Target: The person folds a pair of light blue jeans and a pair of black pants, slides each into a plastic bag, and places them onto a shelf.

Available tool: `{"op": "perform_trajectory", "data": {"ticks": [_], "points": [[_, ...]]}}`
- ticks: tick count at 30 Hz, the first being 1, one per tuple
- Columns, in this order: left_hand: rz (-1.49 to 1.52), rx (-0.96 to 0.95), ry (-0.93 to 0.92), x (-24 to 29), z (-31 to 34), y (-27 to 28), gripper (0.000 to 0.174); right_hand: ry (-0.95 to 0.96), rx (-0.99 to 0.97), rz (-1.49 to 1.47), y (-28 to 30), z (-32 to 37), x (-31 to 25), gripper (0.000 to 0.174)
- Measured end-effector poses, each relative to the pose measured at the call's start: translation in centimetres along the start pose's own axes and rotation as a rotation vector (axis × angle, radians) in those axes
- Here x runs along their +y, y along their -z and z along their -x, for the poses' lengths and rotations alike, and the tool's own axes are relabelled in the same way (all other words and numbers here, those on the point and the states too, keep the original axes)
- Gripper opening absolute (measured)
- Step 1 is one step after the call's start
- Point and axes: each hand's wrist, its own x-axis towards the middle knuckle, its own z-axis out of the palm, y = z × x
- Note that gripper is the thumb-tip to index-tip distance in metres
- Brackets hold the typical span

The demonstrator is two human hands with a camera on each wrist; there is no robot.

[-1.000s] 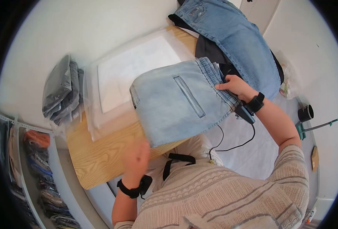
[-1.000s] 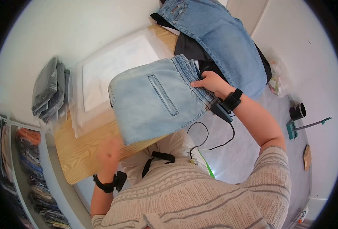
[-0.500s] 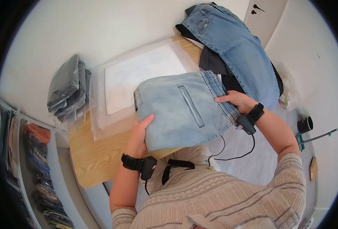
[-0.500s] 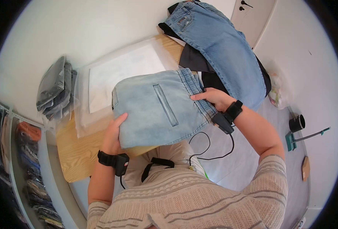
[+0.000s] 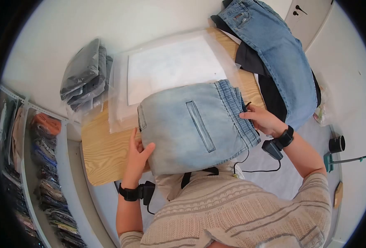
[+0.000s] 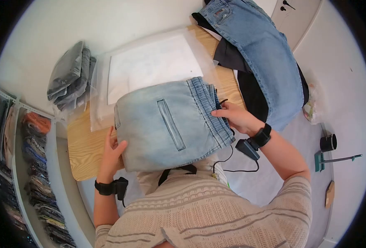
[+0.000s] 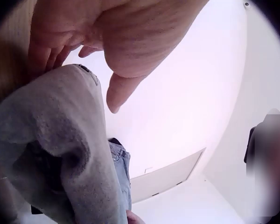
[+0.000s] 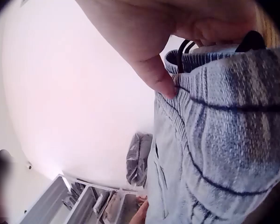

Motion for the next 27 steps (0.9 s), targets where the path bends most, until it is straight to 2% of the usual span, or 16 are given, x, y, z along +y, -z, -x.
{"op": "perform_trajectory", "data": {"ticks": [1, 2, 4, 5, 6, 7, 9, 10, 13, 15, 17, 18, 20, 22, 25, 27], "points": [[0.001, -0.005, 0.006, 0.1, 0.3, 0.2, 0.075, -0.113, -0.022, -0.006, 0.3, 0.2, 0.0, 0.056], [0.039, -0.038, -0.003, 0.2, 0.3, 0.5, 0.08, -0.047, -0.056, -0.12, -0.1, 0.3, 0.3, 0.05], [0.08, -0.082, -0.015, -0.1, 0.1, 0.5, 0.085, 0.023, -0.083, -0.135, -1.1, 0.9, 0.0, 0.05], [-0.016, -0.109, -0.092, -0.6, -0.2, 0.4, 0.086, 0.094, -0.119, -0.15, -1.3, 1.2, -0.2, 0.05], [-0.114, -0.137, -0.17, -0.9, -0.4, 0.3, 0.086, 0.092, -0.099, -0.113, -0.8, 0.6, 0.5, 0.058], [-0.115, -0.148, -0.171, -0.8, -0.4, 0.0, 0.086, 0.093, -0.089, -0.118, -0.9, 0.9, 0.6, 0.058], [-0.172, -0.092, -0.138, -0.5, -0.3, -0.6, 0.087, 0.14, 0.032, -0.083, -2.2, 1.9, 0.4, 0.07], [-0.181, -0.108, -0.142, -0.5, -0.4, -0.7, 0.087, 0.238, 0.173, 0.101, -2.5, 2.0, 0.8, 0.077], [-0.224, -0.082, -0.169, -1.0, -0.7, -0.9, 0.087, 0.255, 0.207, 0.153, -2.5, 2.3, 1.7, 0.081], [-0.425, -0.026, -0.244, -1.1, -0.8, -1.0, 0.087, 0.2, 0.233, 0.071, -3.2, 2.7, 1.7, 0.081], [-0.531, -0.013, -0.282, -1.1, -0.9, -1.3, 0.088, 0.165, 0.292, -0.152, -3.1, 1.9, 2.5, 0.071], [-0.632, 0.005, -0.318, -0.9, -0.9, -1.4, 0.088, 0.16, 0.283, -0.156, -2.6, 1.5, 2.6, 0.071], [-0.637, 0.011, -0.312, -1.1, -1.2, -1.3, 0.088, 0.08, -0.075, -0.186, -1.0, 0.5, 2.4, 0.062], [-0.649, 0.026, -0.291, -1.2, -1.2, -1.1, 0.088, 0.08, -0.069, -0.129, -2.0, 1.2, 1.1, 0.058], [-0.62, 0.076, -0.298, -1.1, -0.5, -1.5, 0.087, 0.099, -0.084, -0.077, -2.5, 1.1, 1.2, 0.051], [-0.043, 0.085, -0.084, -1.0, -0.1, -1.7, 0.082, 0.191, -0.051, -0.175, -2.4, 0.7, 1.9, 0.04]]}}
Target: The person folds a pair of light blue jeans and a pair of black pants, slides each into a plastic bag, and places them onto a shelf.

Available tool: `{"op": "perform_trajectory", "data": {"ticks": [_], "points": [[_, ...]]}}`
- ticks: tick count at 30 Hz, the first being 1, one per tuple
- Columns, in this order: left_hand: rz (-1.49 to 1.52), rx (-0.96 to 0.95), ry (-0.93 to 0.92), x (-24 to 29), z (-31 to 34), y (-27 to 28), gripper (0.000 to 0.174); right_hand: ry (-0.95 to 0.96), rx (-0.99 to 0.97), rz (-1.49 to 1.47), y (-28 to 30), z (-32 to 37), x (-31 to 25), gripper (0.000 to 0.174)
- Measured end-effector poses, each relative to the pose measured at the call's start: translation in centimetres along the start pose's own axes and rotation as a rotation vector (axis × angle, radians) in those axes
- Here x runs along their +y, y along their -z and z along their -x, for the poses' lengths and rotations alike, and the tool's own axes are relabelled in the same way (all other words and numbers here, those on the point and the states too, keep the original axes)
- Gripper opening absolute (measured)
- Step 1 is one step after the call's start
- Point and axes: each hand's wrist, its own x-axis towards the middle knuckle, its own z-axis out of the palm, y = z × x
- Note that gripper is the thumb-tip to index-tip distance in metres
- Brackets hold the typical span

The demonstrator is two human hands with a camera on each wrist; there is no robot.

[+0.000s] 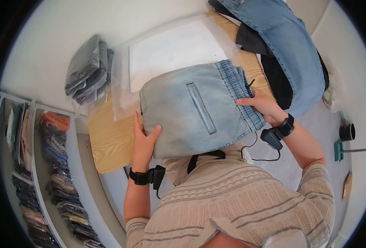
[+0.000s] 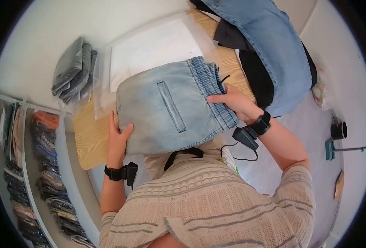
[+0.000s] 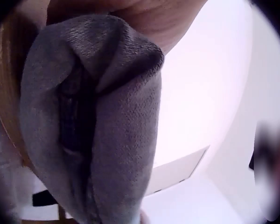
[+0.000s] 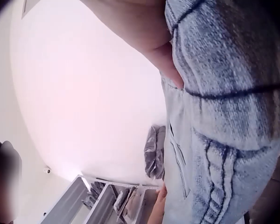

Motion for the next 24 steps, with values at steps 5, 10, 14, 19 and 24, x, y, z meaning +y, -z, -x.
{"op": "perform_trajectory", "data": {"ticks": [5, 10, 14, 19, 24], "points": [[0.384, -0.047, 0.047, -0.9, 0.0, 1.7, 0.074, 0.104, -0.012, -0.129, -0.9, 1.6, 0.2, 0.044], [0.18, -0.196, 0.135, 0.3, 0.7, 2.8, 0.077, -0.037, -0.024, -0.206, 0.0, 1.9, 2.2, 0.042], [-0.546, -0.063, -0.096, 2.7, 1.1, 3.1, 0.08, -0.065, 0.038, -0.134, -0.6, 2.8, 1.8, 0.039], [-1.058, -0.016, -0.538, 4.7, -0.2, 1.3, 0.086, 0.005, 0.124, -0.058, -0.8, 3.6, 3.5, 0.035], [0.387, -0.213, 0.404, 0.9, -2.7, 2.0, 0.075, 0.152, 0.171, 0.003, -0.2, 4.3, 5.8, 0.04]]}}
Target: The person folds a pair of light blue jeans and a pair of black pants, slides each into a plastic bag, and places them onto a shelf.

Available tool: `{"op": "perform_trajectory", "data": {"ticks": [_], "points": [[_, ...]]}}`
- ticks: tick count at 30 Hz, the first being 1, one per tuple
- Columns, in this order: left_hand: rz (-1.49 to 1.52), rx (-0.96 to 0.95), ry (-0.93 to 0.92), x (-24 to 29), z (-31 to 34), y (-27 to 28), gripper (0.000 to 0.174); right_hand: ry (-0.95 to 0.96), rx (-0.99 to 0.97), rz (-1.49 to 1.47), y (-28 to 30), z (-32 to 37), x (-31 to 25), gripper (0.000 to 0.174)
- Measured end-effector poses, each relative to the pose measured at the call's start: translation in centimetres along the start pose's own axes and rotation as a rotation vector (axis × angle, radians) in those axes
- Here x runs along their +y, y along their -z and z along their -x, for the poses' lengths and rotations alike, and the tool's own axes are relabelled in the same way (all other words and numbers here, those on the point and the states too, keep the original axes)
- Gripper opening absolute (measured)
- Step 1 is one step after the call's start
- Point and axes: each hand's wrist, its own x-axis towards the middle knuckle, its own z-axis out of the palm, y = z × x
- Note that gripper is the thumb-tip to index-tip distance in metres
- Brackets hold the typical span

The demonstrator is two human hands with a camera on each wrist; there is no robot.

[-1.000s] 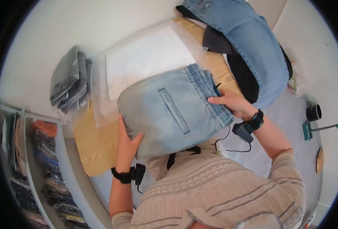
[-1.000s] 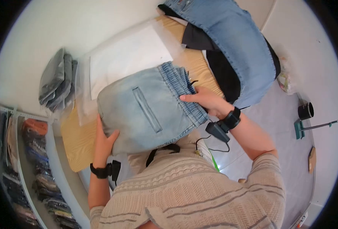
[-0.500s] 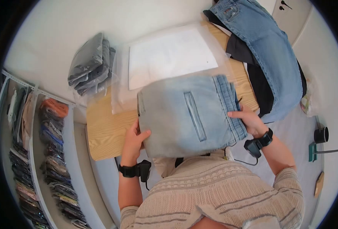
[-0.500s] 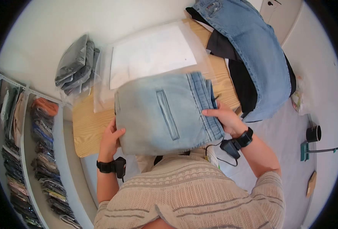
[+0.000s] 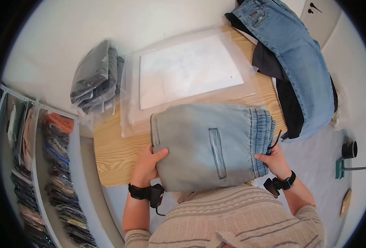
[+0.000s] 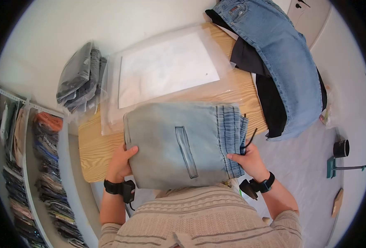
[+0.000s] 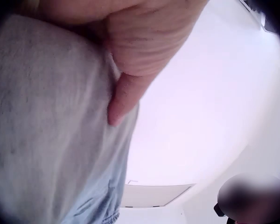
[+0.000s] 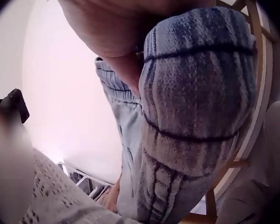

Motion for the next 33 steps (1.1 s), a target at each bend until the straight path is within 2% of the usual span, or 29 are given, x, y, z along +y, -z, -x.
{"op": "perform_trajectory", "data": {"ticks": [1, 3, 4, 6, 7, 9, 10, 12, 13, 14, 15, 16, 18, 19, 20, 21, 22, 24, 25, 26, 27, 28, 29, 30, 31, 32, 33], "points": [[-0.005, -0.001, 0.005, -0.1, 0.4, 0.0, 0.075, -0.01, -0.029, 0.026, 0.9, 0.4, 1.0, 0.045], [-0.041, -0.001, -0.156, -0.8, 1.5, -0.3, 0.072, 0.009, -0.005, 0.011, 1.3, 1.2, 1.5, 0.047], [-0.04, 0.001, -0.15, -1.6, 1.8, 0.5, 0.072, 0.032, 0.013, 0.0, 1.3, 1.5, 1.5, 0.05], [-0.258, -0.119, -0.374, -3.7, 2.5, 3.5, 0.069, 0.083, 0.083, 0.028, 1.4, 2.1, 1.5, 0.054], [-0.256, -0.116, -0.366, -4.2, 3.1, 4.4, 0.069, 0.137, 0.106, 0.12, 2.2, 2.4, 1.8, 0.055], [-0.537, 0.01, -0.327, -4.9, 4.4, 5.4, 0.065, 0.201, 0.136, 0.333, 2.6, 2.8, 1.0, 0.059], [-0.533, 0.013, -0.324, -5.2, 4.7, 5.4, 0.065, 0.198, 0.132, 0.335, 2.7, 3.0, 0.4, 0.059], [-0.731, 0.126, -0.566, -5.2, 5.0, 4.8, 0.051, 0.292, 0.094, 0.489, 3.2, 3.3, -0.5, 0.06], [-0.726, 0.129, -0.57, -4.9, 5.4, 4.9, 0.051, 0.346, 0.139, 0.62, 3.4, 3.3, -0.8, 0.05], [0.006, 0.041, -0.522, -4.3, 6.1, 5.2, 0.043, 0.35, 0.136, 0.626, 3.2, 3.5, -1.2, 0.05], [0.732, -0.056, -0.428, -3.4, 6.9, 4.6, 0.036, 0.47, 0.098, 0.673, 3.8, 4.7, -1.3, 0.049], [0.736, -0.058, -0.432, -2.5, 7.8, 3.2, 0.036, 0.59, 0.059, 0.718, 4.6, 3.8, -2.0, 0.048], [0.783, 0.605, -0.496, 1.0, 8.7, -1.7, 0.026, 0.832, -0.017, 0.805, 3.8, 2.2, -3.7, 0.046], [0.787, 0.6, -0.498, 1.7, 7.6, -1.3, 0.026, 0.952, -0.056, 0.845, 2.8, 0.3, -5.1, 0.045], [0.205, 0.145, -0.949, 2.5, 6.1, -0.3, 0.025, 1.074, -0.096, 0.884, -1.7, -10.0, -10.5, 0.044], [-0.423, -0.338, -1.303, 3.0, 4.8, 0.6, 0.025, 1.198, -0.138, 0.922, 1.7, -5.4, -9.0, 0.043], [-0.422, -0.339, -1.313, 3.0, 3.8, 1.2, 0.025, 1.324, -0.18, 0.957, 1.5, -5.1, -9.3, 0.042], [-0.52, -0.148, -1.39, 2.8, 2.5, 2.1, 0.023, 1.302, -0.105, 0.914, -0.4, -5.8, -10.0, 0.036], [-0.52, -0.148, -1.395, 2.8, 2.6, 1.9, 0.023, 1.27, -0.033, 0.866, -1.0, -5.9, -10.1, 0.031], [-0.645, 0.103, -1.136, 2.7, 2.8, 1.6, 0.021, 1.273, -0.032, 0.866, -0.9, -6.1, -9.7, 0.031], [-0.752, 0.343, -0.858, 2.6, 2.9, 1.4, 0.022, 1.13, -0.117, 0.882, -0.6, -6.6, -8.8, 0.031], [-0.752, 0.343, -0.858, 2.3, 2.8, 2.0, 0.022, 0.985, -0.199, 0.893, -0.1, -7.2, -7.7, 0.032], [-1.214, 0.204, -0.935, 1.5, 2.6, 3.3, 0.028, 0.805, -0.354, 1.058, 1.5, -8.1, -6.7, 0.036], [-1.674, 0.041, -0.98, 0.7, 2.7, 4.3, 0.034, 0.804, -0.357, 1.059, 1.8, -7.7, -6.0, 0.036], [-1.672, 0.042, -0.976, 0.2, 3.0, 5.0, 0.034, 0.625, -0.352, 0.937, 2.0, -6.9, -5.2, 0.035], [-1.548, 0.031, -0.901, -0.4, 3.4, 5.6, 0.037, 0.447, -0.344, 0.814, 2.2, -6.3, -4.5, 0.035], [-1.423, 0.02, -0.824, -0.9, 3.7, 5.8, 0.039, 0.395, -0.324, 0.487, 2.3, -6.3, -3.7, 0.029]]}}
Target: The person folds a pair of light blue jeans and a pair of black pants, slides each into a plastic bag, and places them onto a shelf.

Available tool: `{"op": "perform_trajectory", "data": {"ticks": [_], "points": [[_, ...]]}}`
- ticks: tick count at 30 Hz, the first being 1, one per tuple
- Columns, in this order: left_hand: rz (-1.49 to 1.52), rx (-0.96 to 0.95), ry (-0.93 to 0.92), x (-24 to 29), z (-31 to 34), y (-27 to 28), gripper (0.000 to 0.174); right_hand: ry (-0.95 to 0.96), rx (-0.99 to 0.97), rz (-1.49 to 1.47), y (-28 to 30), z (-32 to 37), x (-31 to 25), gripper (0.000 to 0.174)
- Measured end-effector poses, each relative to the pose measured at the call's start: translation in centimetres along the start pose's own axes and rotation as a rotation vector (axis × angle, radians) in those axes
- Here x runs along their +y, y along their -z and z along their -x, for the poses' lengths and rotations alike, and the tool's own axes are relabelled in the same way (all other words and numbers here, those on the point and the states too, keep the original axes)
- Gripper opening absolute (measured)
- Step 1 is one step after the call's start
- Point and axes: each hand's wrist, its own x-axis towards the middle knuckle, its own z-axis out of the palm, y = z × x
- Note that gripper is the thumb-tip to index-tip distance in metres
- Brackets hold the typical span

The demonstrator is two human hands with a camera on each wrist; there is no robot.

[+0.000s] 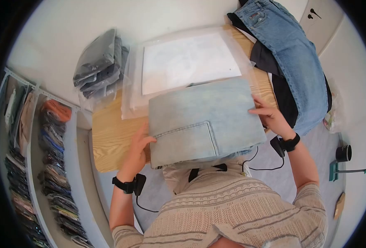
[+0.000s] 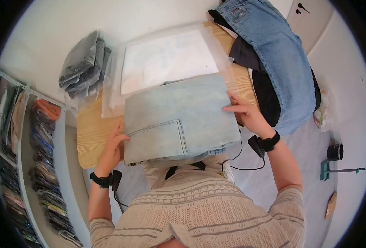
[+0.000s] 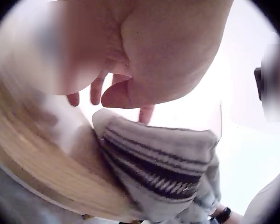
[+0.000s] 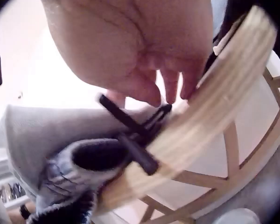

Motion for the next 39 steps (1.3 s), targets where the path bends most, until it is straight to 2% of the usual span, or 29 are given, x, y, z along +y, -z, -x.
{"op": "perform_trajectory", "data": {"ticks": [1, 3, 4, 5, 6, 7, 8, 9, 11, 12, 14, 18, 20, 24, 26, 27, 29, 34, 39], "points": [[0.005, -0.007, 0.006, 0.2, 0.5, -0.2, 0.039, -0.009, -0.003, -0.003, 0.0, 0.3, 0.2, 0.029], [0.427, 0.127, 0.386, 1.2, 0.7, -0.1, 0.037, -0.292, 0.38, -0.01, -0.1, 0.7, -1.0, 0.028], [0.428, 0.123, 0.386, 1.7, 0.5, 0.1, 0.037, -0.496, 0.346, -0.262, -0.7, 0.5, -2.4, 0.036], [0.554, 0.087, 0.551, 2.0, 0.1, 0.3, 0.037, -0.498, 0.352, -0.263, -1.0, 0.3, -3.4, 0.036], [0.678, 0.053, 0.716, 2.4, -0.3, 0.4, 0.038, -0.561, 0.204, -0.317, -1.2, -0.1, -4.2, 0.039], [0.679, 0.052, 0.713, 2.8, -0.6, 0.4, 0.038, -0.622, 0.053, -0.368, -1.1, -0.4, -4.6, 0.042], [0.768, 0.045, 0.746, 3.2, -0.8, 0.3, 0.044, -0.645, 0.031, -0.251, -1.0, -0.9, -3.6, 0.047], [0.857, 0.038, 0.78, 3.5, -1.0, 0.3, 0.051, -0.647, 0.034, -0.252, -0.9, -1.1, -3.3, 0.047], [0.869, -0.019, 0.762, 4.0, -1.4, 0.2, 0.053, -0.66, 0.007, -0.539, -1.3, -1.5, -3.4, 0.049], [0.88, -0.07, 0.745, 4.1, -1.5, 0.2, 0.056, -0.66, 0.01, -0.538, -1.4, -1.7, -3.8, 0.049], [0.948, -0.045, 0.726, 3.8, -1.5, -0.3, 0.057, -0.786, -0.07, -0.691, -1.5, -2.1, -4.7, 0.053], [1.049, -0.001, 0.703, 3.5, -1.0, -0.4, 0.059, -0.728, -0.07, -0.731, -2.7, -1.4, -4.7, 0.055], [1.044, 0.002, 0.703, 3.8, -1.0, -0.3, 0.059, -0.571, 0.001, -0.625, -3.2, -0.9, -5.1, 0.054], [1.044, -0.023, 0.767, 3.4, -1.0, -0.3, 0.059, -0.608, 0.055, -0.628, -3.4, 0.1, -4.9, 0.054], [1.036, -0.023, 0.737, 3.1, -1.1, -0.5, 0.058, -0.684, 0.043, -0.833, -3.5, 0.5, -4.6, 0.051], [1.029, -0.013, 0.699, 3.1, -1.1, -0.7, 0.058, -0.702, 0.052, -0.842, -3.6, 0.7, -4.2, 0.051], [1.052, -0.028, 0.739, 3.5, -1.2, -0.6, 0.058, -0.799, 0.046, -0.907, -3.9, 0.9, -3.4, 0.049], [1.05, 0.116, 0.71, 3.0, -1.1, -1.2, 0.06, -0.784, 0.017, -0.968, -5.1, 1.4, -2.5, 0.048], [1.002, 0.067, 0.737, 3.1, -1.1, -0.6, 0.062, -0.683, -0.031, -1.215, -6.2, 2.2, -1.2, 0.056]]}}
